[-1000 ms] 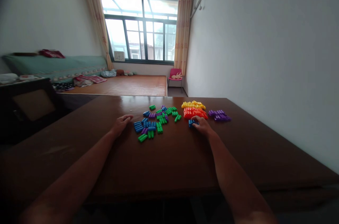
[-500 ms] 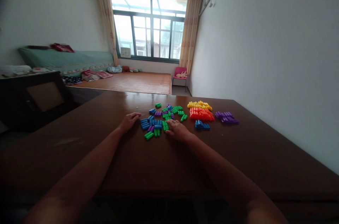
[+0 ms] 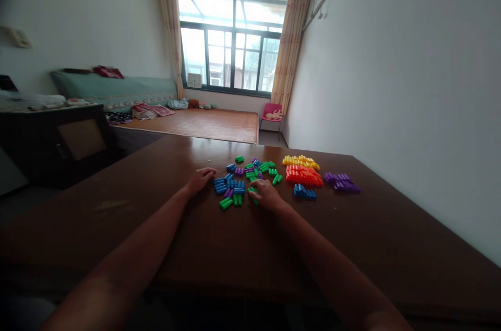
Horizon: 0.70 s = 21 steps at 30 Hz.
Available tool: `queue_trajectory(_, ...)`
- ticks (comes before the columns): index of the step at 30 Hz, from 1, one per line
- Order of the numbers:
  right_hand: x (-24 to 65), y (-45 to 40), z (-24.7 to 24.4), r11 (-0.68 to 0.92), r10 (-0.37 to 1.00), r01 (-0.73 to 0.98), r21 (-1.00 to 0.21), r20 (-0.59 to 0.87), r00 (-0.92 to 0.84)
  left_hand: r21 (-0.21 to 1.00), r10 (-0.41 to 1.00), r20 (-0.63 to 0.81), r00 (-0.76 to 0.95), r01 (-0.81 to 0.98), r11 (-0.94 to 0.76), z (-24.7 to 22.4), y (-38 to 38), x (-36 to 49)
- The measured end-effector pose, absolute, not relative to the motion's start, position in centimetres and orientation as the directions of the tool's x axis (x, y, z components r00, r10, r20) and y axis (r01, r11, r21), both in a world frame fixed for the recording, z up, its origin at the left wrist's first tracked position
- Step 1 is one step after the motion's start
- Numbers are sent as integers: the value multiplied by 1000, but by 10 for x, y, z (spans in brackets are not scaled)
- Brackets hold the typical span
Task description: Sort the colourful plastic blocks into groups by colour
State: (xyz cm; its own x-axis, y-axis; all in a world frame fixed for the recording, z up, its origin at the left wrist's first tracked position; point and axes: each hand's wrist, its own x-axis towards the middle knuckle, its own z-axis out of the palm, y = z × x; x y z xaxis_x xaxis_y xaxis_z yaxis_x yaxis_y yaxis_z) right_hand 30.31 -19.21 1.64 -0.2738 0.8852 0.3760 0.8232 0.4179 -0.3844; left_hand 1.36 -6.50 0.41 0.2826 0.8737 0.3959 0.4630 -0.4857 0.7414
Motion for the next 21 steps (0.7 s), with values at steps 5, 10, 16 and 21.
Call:
queue_trajectory(5,276,-165,34,413,874,830,-375,419,-246,753,872,393,292,443,-488,0,-63,14)
queue_trajectory(10,236,-141,43,436,877,835,-336,366,-311,770,867,404,292,402,-495,-4,-61,15)
queue_trajectory(16,196,-136,33,466,869,856,-223,296,-395,767,854,417,311,384,-514,-5,-63,14)
queue_trajectory(21,188,-143,26,460,878,860,-223,256,-403,749,862,397,315,431,-503,-7,-63,15)
